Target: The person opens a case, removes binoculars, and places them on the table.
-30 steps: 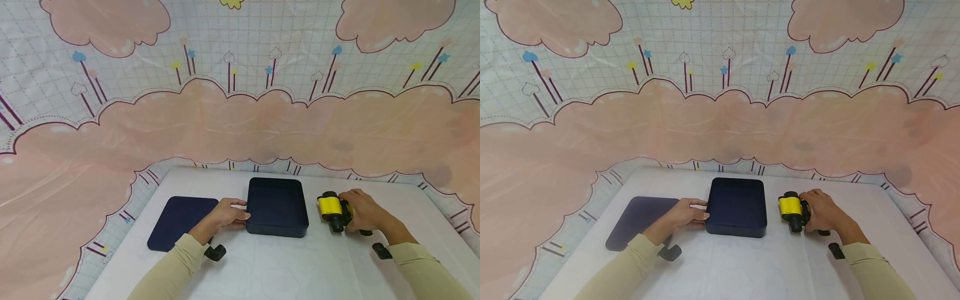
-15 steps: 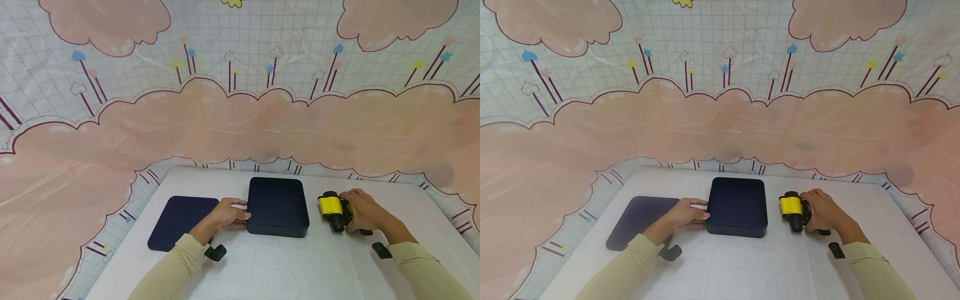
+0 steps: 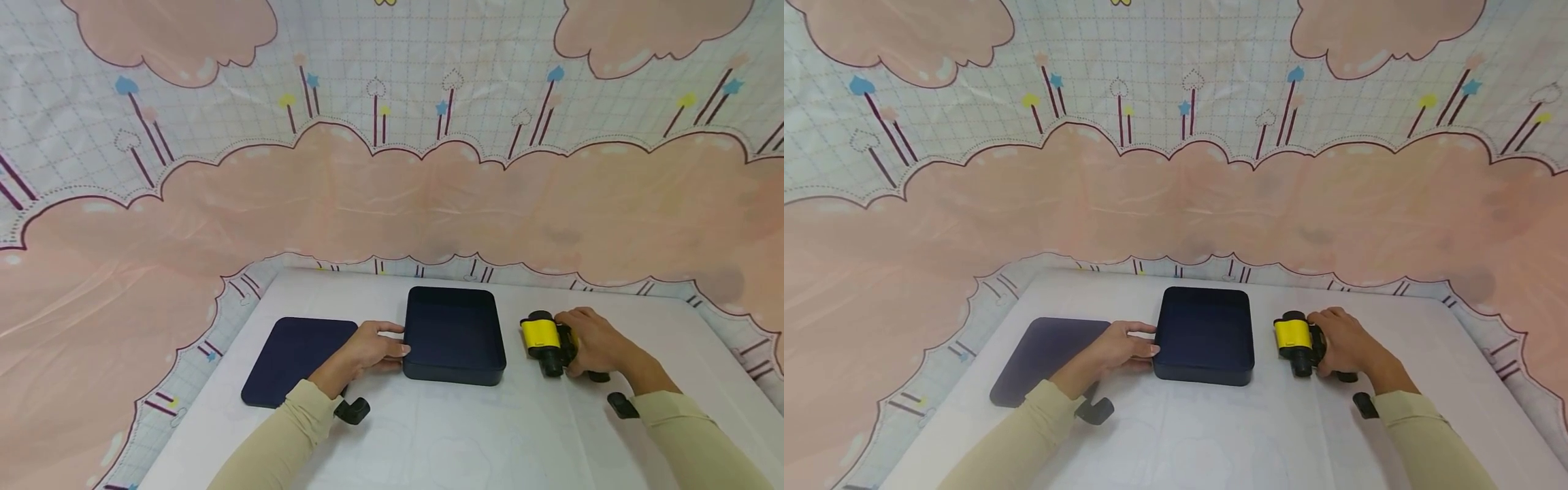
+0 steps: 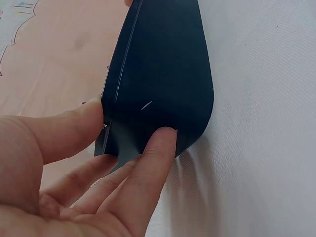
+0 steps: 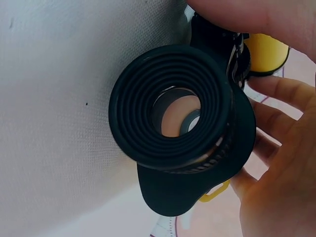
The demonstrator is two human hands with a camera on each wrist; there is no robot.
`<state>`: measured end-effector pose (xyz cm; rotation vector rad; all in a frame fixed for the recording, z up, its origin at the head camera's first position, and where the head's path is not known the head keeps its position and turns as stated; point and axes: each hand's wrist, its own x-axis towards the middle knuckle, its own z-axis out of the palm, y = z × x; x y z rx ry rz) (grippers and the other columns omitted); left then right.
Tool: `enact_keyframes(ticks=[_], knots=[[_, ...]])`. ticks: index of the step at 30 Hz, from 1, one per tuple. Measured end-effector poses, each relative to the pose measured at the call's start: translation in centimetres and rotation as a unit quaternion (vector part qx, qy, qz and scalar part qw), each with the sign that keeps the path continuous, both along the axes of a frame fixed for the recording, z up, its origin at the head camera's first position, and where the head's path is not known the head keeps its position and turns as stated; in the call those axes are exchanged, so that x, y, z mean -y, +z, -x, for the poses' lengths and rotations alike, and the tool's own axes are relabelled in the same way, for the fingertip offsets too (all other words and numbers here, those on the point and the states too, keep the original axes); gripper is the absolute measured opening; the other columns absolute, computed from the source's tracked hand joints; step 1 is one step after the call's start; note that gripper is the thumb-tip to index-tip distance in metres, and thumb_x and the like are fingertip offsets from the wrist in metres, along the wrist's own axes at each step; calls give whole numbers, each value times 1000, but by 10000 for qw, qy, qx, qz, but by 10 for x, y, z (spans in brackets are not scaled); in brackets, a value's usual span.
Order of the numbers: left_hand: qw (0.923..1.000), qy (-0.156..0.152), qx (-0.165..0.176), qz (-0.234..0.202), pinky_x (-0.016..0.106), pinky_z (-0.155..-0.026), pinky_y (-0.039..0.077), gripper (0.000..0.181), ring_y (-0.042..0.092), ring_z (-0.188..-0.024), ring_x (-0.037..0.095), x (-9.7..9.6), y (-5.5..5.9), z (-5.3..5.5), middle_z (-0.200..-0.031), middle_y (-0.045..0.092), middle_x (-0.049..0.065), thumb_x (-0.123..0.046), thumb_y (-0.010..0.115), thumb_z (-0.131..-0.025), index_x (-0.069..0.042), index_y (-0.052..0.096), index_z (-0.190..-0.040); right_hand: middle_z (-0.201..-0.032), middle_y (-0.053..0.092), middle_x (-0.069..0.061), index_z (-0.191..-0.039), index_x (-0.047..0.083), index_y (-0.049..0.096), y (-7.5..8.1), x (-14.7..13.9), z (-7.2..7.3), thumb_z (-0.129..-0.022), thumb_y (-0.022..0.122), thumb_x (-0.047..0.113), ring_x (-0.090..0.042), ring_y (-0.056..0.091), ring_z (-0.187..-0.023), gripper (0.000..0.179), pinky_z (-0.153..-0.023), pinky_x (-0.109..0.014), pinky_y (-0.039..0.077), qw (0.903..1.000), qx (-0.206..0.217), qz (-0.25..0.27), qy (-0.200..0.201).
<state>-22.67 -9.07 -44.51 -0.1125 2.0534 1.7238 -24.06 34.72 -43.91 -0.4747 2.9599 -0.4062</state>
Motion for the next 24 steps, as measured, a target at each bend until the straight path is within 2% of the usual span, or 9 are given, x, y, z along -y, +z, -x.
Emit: enact_keyframes(ticks=[9, 14, 20, 24], knots=[[10000, -42, -20, 21, 44, -93, 63, 57, 74, -101, 21, -2, 0, 1, -135, 68, 23, 0, 75, -92, 1, 56, -145, -143, 54, -31, -142, -3, 52, -4, -2, 2, -58, 101, 27, -54, 43, -133, 102, -105, -76, 44, 9999, 74, -68, 64], [9997, -128, -139, 137, 45, -95, 63, 56, 74, -103, 22, -1, 2, 2, -134, 69, 23, -1, 77, -91, 2, 57, -143, -142, 56, -30, -143, -4, 52, -6, -4, 2, -60, 100, 30, -53, 43, -134, 102, -107, -74, 43, 9995, -44, -204, 229], [9987, -247, -335, 308, 43, -95, 63, 55, 74, -103, 22, -2, 2, 3, -126, 73, 20, -2, 77, -91, 4, 58, -142, -146, 52, -34, -143, -5, 53, -4, -1, -2, -61, 100, 33, -56, 37, -138, 101, -111, -84, 26, 9988, -161, -430, 169], [9966, -406, -510, 499, 42, -96, 62, 56, 74, -104, 23, -1, 3, 5, -127, 73, 20, -11, 76, -94, 4, 56, -145, -150, 48, -33, -146, -4, 49, 0, 1, -6, -60, 100, 34, -58, 31, -141, 107, -108, -90, 18, 9989, -125, -436, 72]])
